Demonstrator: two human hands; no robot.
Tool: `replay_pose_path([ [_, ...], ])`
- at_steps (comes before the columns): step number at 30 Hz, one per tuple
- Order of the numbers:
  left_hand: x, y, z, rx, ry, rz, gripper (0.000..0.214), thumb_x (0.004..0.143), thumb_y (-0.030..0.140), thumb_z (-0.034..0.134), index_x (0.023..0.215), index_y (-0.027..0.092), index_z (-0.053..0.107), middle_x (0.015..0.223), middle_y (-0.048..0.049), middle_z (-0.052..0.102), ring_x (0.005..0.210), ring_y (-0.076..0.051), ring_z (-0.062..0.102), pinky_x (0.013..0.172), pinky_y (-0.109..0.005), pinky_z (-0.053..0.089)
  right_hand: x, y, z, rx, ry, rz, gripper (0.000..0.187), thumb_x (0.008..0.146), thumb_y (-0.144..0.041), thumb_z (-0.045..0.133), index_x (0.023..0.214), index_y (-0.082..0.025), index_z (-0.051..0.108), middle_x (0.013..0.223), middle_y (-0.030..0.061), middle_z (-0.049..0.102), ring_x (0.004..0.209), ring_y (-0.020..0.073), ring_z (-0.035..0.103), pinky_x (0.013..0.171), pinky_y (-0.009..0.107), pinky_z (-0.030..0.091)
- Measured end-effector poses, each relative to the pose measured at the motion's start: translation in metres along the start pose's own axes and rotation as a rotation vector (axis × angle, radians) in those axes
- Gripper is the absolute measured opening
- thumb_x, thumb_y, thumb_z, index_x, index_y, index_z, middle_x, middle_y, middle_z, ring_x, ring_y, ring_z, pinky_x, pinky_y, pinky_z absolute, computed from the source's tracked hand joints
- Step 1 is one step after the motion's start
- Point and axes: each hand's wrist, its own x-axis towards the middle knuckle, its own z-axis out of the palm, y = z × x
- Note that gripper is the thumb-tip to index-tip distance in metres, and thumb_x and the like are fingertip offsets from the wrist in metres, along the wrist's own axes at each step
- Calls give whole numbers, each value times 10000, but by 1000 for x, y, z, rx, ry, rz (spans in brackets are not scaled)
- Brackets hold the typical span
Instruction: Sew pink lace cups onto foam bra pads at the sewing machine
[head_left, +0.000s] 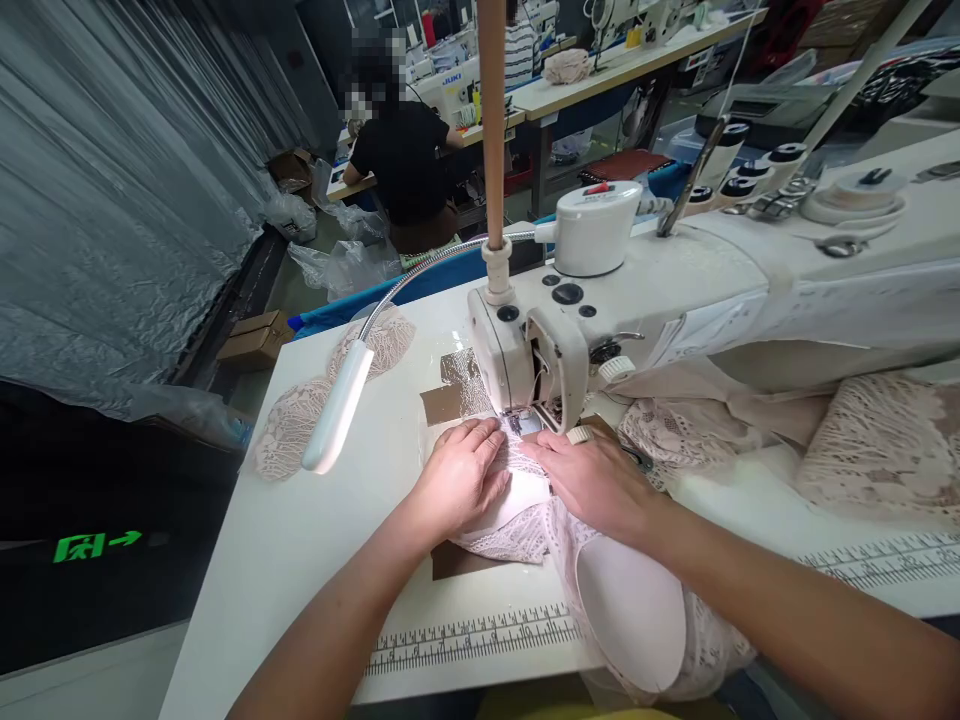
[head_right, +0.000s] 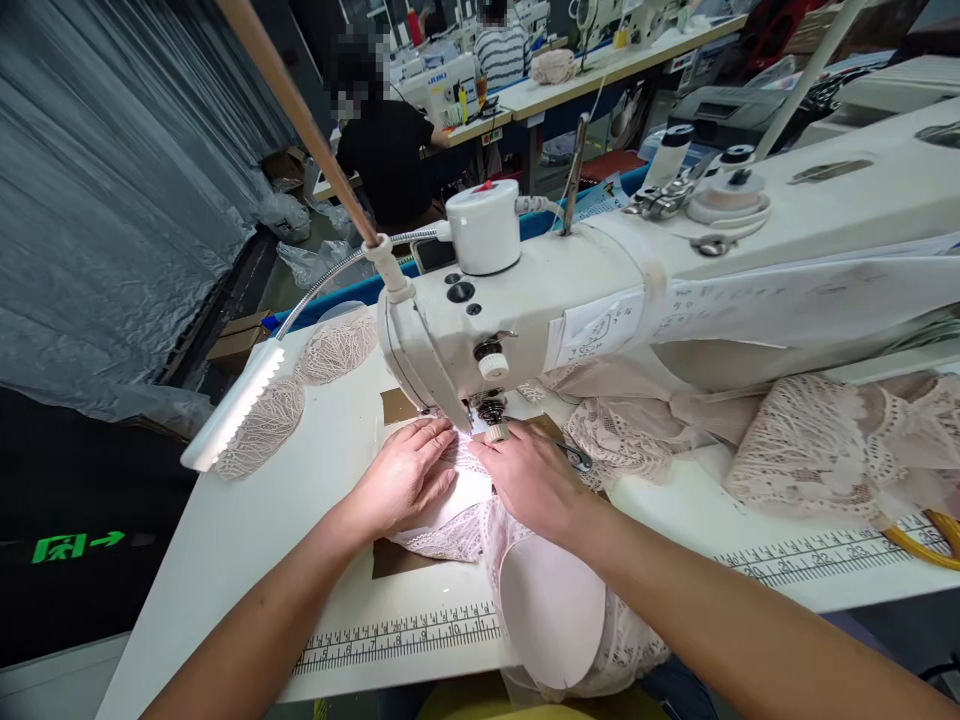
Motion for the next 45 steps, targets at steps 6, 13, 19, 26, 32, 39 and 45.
replay_pose_path([
  [6, 8, -4, -2, 5, -30, 70, 449, 864, 297, 474, 1244, 64, 533, 1293, -180, 549, 1171, -302, 503, 1018, -466, 404, -1, -2, 3, -71, -18, 24, 277, 808, -64, 490, 979, -196, 664, 823, 38, 669, 755, 189, 541, 710, 330, 301],
  [13, 9, -6, -6, -30, -10, 112, 387, 844, 265, 491, 1189, 108, 566, 1210, -166, 588, 1044, -283, 545, 941, -459, 443, -3, -2, 6, -89, 15, 25, 281, 802, -49, 489, 972, -188, 664, 746, 39, 677, 826, 227, 576, 795, 351, 337],
  [19, 8, -7, -4, -63, 15, 126, 326, 842, 240, 479, 1117, 112, 597, 1175, -163, 599, 1042, -276, 540, 934, -443, 442, -3, -2, 6, -50, 25, 47, 289, 812, -53, 475, 983, -197, 658, 761, 42, 677, 869, 233, 573, 819, 355, 358],
  [26, 7, -8, 1, -114, 41, 81, 318, 872, 336, 477, 1101, 146, 590, 1186, -147, 591, 1089, -286, 525, 960, -462, 415, -3, -3, 5, -28, -18, 21, 334, 790, -40, 477, 1044, -188, 636, 977, 61, 673, 944, 235, 560, 798, 360, 367],
  [32, 9, -5, 3, -118, 35, 65, 311, 873, 326, 472, 1073, 123, 597, 1178, -169, 585, 1076, -297, 530, 948, -474, 420, -3, -4, 1, -32, -31, 25, 324, 778, -35, 476, 1012, -186, 641, 1000, 78, 669, 998, 249, 548, 828, 368, 372],
  [39, 10, -5, 1, -130, 26, 71, 301, 871, 322, 471, 1041, 115, 607, 1136, -175, 595, 1067, -295, 530, 934, -465, 439, -4, -4, 3, -33, -8, 27, 303, 771, -30, 458, 967, -179, 633, 947, 75, 662, 848, 213, 551, 740, 333, 392],
  [45, 13, -5, -1, -119, 10, 86, 285, 854, 300, 482, 1050, 137, 609, 1146, -162, 589, 1069, -293, 530, 976, -499, 404, -2, -6, 1, -33, 21, 16, 283, 762, -15, 447, 900, -181, 630, 888, 67, 648, 820, 205, 543, 718, 322, 387],
])
